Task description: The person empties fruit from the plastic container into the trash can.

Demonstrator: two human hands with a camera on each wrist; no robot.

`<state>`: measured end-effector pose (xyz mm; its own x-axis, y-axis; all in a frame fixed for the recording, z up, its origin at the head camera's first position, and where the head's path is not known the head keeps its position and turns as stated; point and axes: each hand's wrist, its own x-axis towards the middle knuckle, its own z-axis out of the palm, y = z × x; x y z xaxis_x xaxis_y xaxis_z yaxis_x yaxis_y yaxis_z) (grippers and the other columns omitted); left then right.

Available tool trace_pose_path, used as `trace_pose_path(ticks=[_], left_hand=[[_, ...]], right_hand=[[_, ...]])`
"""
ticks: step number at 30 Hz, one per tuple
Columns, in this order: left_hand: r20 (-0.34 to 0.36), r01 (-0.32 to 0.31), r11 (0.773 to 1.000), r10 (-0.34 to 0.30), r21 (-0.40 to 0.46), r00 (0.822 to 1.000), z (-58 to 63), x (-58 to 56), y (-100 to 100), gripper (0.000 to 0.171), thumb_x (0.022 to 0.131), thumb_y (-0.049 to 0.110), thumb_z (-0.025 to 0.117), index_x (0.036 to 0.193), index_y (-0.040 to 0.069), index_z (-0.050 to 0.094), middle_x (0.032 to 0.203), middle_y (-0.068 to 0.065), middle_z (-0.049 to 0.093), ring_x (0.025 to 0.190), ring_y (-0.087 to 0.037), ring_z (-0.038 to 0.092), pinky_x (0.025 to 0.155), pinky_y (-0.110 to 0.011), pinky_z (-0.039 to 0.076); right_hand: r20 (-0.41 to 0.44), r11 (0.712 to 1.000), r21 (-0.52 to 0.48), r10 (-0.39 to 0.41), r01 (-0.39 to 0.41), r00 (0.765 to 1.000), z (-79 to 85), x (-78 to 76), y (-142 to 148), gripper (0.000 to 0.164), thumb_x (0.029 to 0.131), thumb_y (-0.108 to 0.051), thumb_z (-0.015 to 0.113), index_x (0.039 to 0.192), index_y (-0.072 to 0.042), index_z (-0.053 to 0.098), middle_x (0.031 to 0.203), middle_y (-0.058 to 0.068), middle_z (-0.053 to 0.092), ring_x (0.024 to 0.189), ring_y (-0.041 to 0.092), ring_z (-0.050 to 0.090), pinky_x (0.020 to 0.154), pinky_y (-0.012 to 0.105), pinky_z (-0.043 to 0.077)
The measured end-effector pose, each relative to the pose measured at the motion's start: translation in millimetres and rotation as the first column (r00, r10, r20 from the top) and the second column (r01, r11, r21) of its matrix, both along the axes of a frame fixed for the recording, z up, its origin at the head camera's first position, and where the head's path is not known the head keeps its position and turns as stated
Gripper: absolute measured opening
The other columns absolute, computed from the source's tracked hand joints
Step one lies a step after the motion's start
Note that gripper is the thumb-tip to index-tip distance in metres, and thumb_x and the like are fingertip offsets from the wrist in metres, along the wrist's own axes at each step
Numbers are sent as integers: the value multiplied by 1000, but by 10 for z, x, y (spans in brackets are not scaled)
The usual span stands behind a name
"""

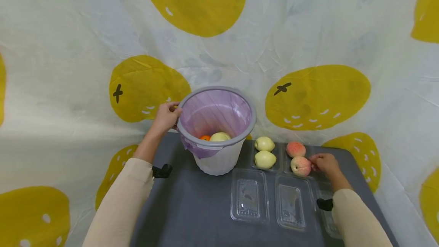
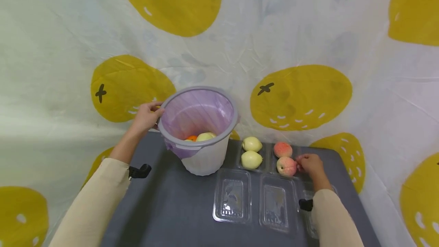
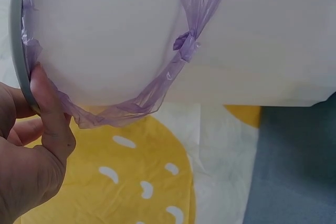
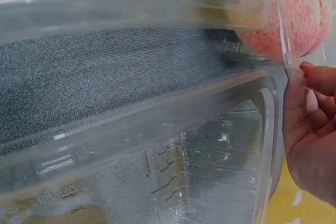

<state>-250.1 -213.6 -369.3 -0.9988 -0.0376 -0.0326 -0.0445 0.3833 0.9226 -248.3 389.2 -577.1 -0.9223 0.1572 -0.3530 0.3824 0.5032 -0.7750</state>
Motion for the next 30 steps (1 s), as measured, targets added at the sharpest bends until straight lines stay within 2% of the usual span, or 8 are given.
trace_pose_path(ticks=[5,13,20,26,30], left_hand=[[-1,9,1000,-9,5,1000,-7,-8,2,46,107,14,55,151,1,51,118,-27,57,61,-17,63,52,-32,61],[-8,17,1000,-16,4,1000,-16,-50,-6,47,107,15,55,152,0,50,119,-27,58,60,-16,63,52,-31,60],[13,19,1000,-19,14,1000,-35,-56,1,48,108,15,55,152,1,49,122,-29,57,60,-16,63,52,-30,60],[6,7,1000,-7,21,1000,-6,-71,24,47,108,14,54,152,1,49,120,-28,57,60,-15,63,52,-30,60],[-7,13,1000,-13,14,1000,13,-82,36,46,107,14,55,151,0,51,116,-26,57,60,-15,63,52,-30,60]], right_hand=[[17,992,-113,-57,58,998,68,7,-3,29,103,-5,58,120,18,64,73,-3,69,64,9,66,61,25,62],[-26,966,-253,-69,60,997,179,61,-58,34,102,-1,59,124,25,57,73,-5,73,64,5,69,61,23,62],[-35,962,-257,-102,90,994,349,117,-49,25,104,1,56,117,19,65,70,-8,70,63,5,68,61,23,61],[-60,974,-220,-62,47,996,578,134,-31,21,104,-5,59,109,9,73,72,-7,71,64,7,68,63,25,62],[-64,979,-204,-35,22,997,691,142,-18,22,104,-8,59,111,8,73,73,-9,71,65,6,69,64,25,63]])
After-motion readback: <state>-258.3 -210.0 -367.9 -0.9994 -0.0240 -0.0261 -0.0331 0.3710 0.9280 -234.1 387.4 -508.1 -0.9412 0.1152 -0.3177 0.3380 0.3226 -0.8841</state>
